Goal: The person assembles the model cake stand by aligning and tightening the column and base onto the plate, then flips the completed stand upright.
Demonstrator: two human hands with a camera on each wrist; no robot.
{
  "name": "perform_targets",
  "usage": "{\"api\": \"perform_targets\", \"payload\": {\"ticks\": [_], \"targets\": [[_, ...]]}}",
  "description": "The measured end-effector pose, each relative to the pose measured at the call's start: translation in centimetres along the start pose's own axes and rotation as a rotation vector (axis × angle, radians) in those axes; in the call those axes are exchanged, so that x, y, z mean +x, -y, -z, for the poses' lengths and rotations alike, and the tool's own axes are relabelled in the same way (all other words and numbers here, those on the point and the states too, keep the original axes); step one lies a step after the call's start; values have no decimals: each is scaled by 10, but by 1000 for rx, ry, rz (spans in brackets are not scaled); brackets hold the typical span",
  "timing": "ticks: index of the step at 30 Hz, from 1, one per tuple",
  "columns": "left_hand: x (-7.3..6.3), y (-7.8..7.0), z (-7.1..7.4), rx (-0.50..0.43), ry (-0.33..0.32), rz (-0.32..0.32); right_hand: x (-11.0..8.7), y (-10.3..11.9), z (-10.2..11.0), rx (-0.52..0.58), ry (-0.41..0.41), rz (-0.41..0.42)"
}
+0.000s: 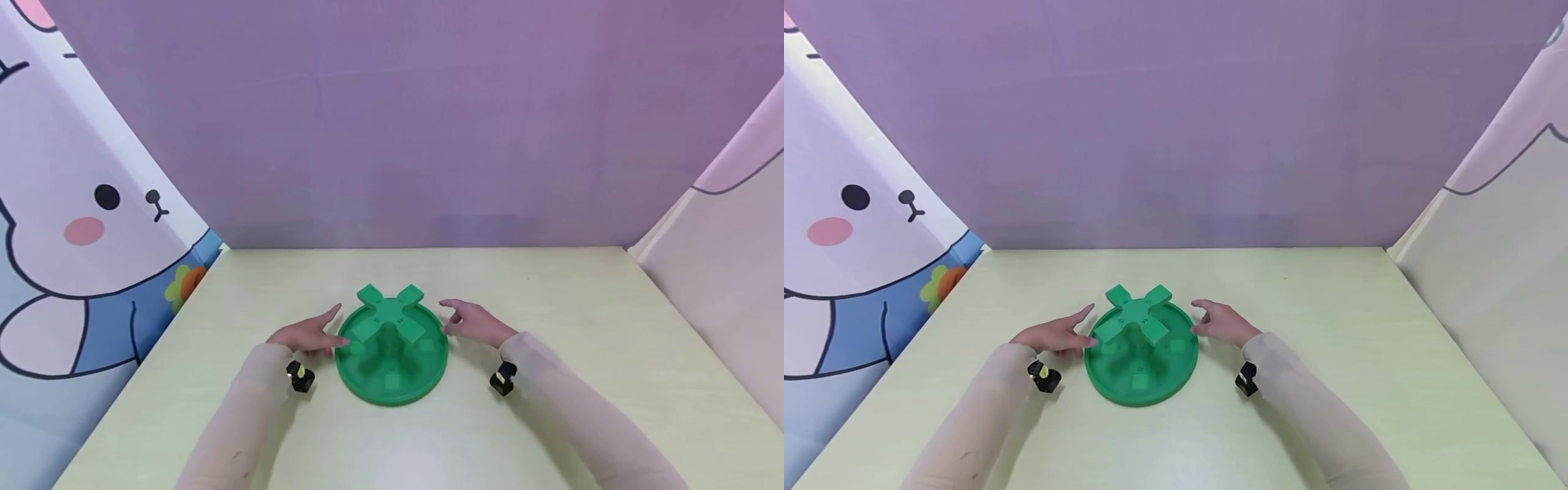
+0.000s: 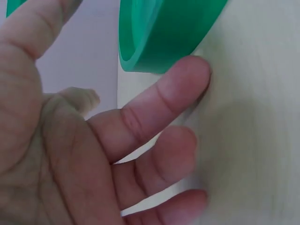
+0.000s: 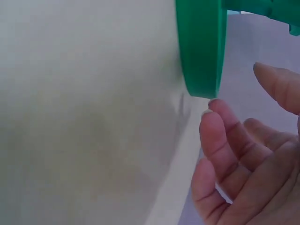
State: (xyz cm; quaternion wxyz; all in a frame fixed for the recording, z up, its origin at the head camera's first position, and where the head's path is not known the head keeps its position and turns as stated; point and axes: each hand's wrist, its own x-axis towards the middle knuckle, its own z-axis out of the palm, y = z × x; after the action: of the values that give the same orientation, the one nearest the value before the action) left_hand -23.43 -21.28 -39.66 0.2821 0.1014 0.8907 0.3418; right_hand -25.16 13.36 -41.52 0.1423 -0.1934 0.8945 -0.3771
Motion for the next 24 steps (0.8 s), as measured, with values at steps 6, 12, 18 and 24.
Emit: {"api": "perform_targets", "payload": {"ticks": [6, 12, 18, 24], "targets": [[3, 1, -3, -57, 40, 44, -4, -5, -9, 63, 71, -41], [6, 0, -9, -140, 63, 61, -7, -3, -18, 120, 108, -101], [10, -1, -13, -90, 59, 41, -7, 4, -22, 122, 115, -167], [9, -7, -15, -63, 56, 40, -5, 12, -24, 56, 115, -190]]}}
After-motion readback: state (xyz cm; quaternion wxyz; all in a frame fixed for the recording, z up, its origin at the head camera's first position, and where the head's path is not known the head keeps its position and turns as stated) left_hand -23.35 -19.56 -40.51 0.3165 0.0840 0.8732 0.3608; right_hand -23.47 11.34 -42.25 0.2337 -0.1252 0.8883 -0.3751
